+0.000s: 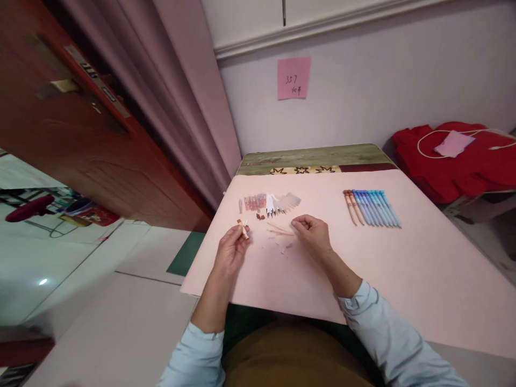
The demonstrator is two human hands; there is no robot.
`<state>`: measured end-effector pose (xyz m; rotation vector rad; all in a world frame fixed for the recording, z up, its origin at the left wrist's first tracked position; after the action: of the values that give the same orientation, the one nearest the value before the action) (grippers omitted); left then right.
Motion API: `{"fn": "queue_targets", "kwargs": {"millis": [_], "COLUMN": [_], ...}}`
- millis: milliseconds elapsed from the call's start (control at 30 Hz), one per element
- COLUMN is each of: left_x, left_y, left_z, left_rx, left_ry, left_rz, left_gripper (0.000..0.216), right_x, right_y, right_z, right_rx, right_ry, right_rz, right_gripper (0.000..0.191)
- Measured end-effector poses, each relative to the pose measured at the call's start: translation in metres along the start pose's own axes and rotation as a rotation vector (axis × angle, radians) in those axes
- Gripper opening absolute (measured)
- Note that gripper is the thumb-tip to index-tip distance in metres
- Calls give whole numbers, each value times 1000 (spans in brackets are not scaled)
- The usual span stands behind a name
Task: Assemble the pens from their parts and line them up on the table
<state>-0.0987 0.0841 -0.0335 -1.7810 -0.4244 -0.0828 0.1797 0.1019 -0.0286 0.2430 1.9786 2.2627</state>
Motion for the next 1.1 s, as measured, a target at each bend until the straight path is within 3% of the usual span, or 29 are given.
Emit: {"fn": "queue_targets", "kwargs": {"millis": [100, 300, 500, 633, 833, 1100], "left_x": [-27, -62, -60, -53, -55, -56], "left_y": [1, -6, 9, 15, 20, 0], "left_z": [-4, 1, 5, 5, 2, 26], "left_rx": [-31, -17, -19, -31, -52, -24], "left_ry": [-48, -108, 17, 82, 74, 83], "left_rz": [-164, -376, -567, -595, -597, -707], "left_gripper": [5, 16, 24, 23, 19, 23], "right_x": [0, -6, -11, 7, 28, -9], "right_y": [-5, -12, -2, 16, 30, 24], "right_z": [-2, -2, -7, -20, -37, -45], "right_rx": [21, 21, -23, -74, -102, -30], "right_ry": [-13, -76, -137, -31, 57, -76], "right_rz": [-22, -26, -21, -104, -201, -228], "right_gripper": [24, 24, 25, 25, 24, 27]}}
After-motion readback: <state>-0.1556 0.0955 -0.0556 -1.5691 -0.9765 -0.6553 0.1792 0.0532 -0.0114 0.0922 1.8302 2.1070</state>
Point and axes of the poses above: each hand's wrist, its own z-axis towards the middle knuckle, its own x-axis out of the palm, y = z × x, the point moved 10 cm from there along z, towards the middle knuckle, and after that the axes turned 13 degrees about z, right-handed, at the moved point
